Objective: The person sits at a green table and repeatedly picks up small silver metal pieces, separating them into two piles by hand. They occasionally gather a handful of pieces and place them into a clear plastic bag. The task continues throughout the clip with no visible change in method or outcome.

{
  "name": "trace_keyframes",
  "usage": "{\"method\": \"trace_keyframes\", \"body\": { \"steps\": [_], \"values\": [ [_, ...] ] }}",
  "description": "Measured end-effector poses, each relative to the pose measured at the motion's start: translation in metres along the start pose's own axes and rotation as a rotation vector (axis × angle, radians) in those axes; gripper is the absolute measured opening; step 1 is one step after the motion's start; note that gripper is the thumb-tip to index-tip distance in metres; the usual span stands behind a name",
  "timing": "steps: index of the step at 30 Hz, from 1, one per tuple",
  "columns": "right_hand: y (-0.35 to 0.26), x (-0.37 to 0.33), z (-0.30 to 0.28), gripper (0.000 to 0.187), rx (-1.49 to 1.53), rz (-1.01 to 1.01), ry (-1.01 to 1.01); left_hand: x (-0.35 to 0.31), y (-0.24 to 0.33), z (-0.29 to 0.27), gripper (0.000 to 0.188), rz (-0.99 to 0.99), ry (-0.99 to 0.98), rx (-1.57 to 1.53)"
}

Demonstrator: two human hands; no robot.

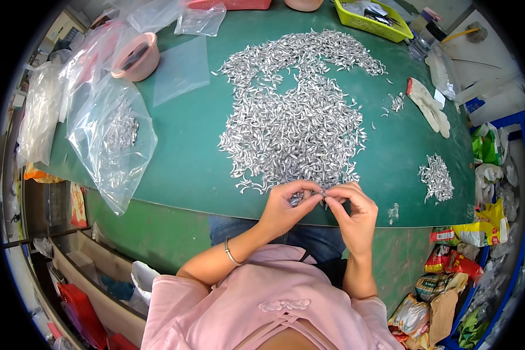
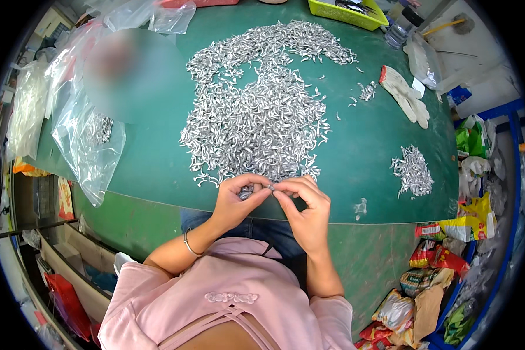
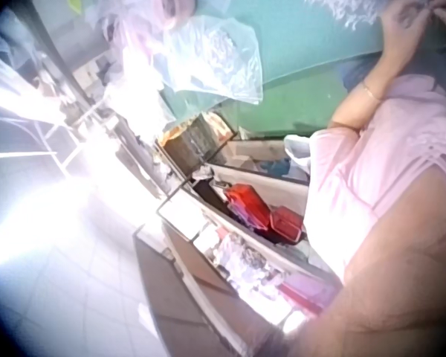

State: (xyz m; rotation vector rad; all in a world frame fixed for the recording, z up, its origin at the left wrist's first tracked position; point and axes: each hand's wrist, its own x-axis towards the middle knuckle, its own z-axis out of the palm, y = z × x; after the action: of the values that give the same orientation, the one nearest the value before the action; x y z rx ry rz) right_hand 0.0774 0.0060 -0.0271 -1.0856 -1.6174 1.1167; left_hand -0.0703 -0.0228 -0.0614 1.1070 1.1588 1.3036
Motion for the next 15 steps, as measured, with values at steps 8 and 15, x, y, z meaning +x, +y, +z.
{"method": "trace_keyframes", "body": {
  "steps": [8, 15],
  "values": [
    [-0.011, 0.005, 0.002, 0.011, -0.171, -0.067, -0.040, -0.002, 0.008, -0.002, 0.013, 0.017, 0.032, 0.012],
    [-0.001, 0.004, -0.003, 0.022, -0.020, -0.005, 0.025, 0.002, 0.034, -0.014, 0.018, -0.317, 0.028, -0.326]
  ]
}}
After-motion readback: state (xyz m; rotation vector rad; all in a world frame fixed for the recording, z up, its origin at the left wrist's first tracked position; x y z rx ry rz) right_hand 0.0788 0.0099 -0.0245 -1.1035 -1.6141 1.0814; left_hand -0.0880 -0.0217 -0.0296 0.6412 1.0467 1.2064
